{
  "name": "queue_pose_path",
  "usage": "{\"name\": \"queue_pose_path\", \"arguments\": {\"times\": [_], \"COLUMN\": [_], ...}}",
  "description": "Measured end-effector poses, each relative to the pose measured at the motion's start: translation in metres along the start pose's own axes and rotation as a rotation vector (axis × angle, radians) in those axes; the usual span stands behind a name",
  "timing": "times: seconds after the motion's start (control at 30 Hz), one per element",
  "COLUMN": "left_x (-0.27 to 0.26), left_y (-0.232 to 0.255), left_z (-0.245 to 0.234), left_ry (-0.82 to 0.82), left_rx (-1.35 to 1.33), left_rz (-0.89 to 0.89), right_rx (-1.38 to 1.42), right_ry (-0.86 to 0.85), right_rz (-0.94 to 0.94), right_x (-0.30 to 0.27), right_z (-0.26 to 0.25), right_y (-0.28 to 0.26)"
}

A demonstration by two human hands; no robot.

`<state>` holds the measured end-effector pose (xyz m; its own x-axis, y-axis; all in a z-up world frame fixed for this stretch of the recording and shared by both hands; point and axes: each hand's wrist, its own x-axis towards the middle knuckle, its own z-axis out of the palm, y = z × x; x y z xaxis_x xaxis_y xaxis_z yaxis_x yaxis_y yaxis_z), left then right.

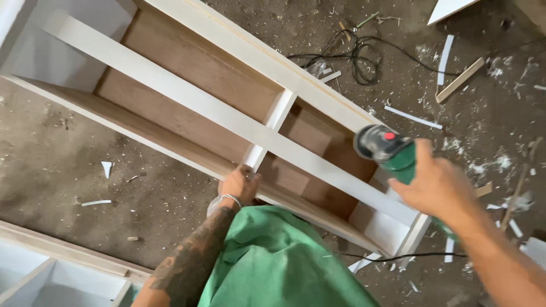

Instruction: The person sands the white edges and surfaces of a wooden cabinet unit using a handheld power sander, holding the wood steady with their other hand.

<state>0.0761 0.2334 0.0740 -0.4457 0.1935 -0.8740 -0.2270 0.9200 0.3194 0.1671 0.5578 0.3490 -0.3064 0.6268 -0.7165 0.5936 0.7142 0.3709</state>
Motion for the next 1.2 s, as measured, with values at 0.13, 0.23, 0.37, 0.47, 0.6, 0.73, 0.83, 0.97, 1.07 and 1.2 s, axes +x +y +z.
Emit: {"name": "queue_pose_path", "arguments": {"times": [0.13, 0.23, 0.37, 0.47, 0.6, 0.73, 0.83, 0.97, 1.07, 1.2], "left_x": [0.111, 0.126, 0.145, 0.124, 0.118, 0.129, 0.13, 0.13, 0.129, 0.13], "left_y": [-0.035, -0.008, 0.005, 0.014, 0.022, 0.016, 0.017, 0.015, 0.016, 0.016], "left_z": [0.017, -0.026, -0.038, -0.055, -0.066, -0.057, -0.059, -0.055, -0.057, -0.054], "left_ry": [0.21, 0.238, 0.159, 0.149, 0.132, 0.07, 0.054, 0.025, 0.016, 0.023], "left_rx": [-0.34, -0.645, -0.782, -0.822, -0.82, -0.771, -0.74, -0.728, -0.719, -0.719], "left_rz": [0.078, 0.016, -0.003, 0.017, 0.028, 0.0, -0.022, -0.036, -0.029, -0.024], "right_rx": [0.037, 0.018, -0.085, -0.171, -0.242, -0.325, -0.383, -0.414, -0.426, -0.44], "right_ry": [0.109, 0.024, -0.008, -0.029, 0.003, -0.034, -0.02, -0.006, -0.006, -0.015], "right_rz": [-0.165, -0.181, -0.204, -0.224, -0.291, -0.291, -0.329, -0.371, -0.382, -0.374], "right_x": [0.046, 0.061, 0.09, 0.111, 0.114, 0.124, 0.133, 0.127, 0.12, 0.125], "right_z": [0.013, -0.011, -0.017, -0.014, -0.023, -0.02, -0.018, -0.02, -0.024, -0.024], "right_y": [-0.073, -0.134, -0.184, -0.2, -0.22, -0.229, -0.232, -0.241, -0.247, -0.249]}}
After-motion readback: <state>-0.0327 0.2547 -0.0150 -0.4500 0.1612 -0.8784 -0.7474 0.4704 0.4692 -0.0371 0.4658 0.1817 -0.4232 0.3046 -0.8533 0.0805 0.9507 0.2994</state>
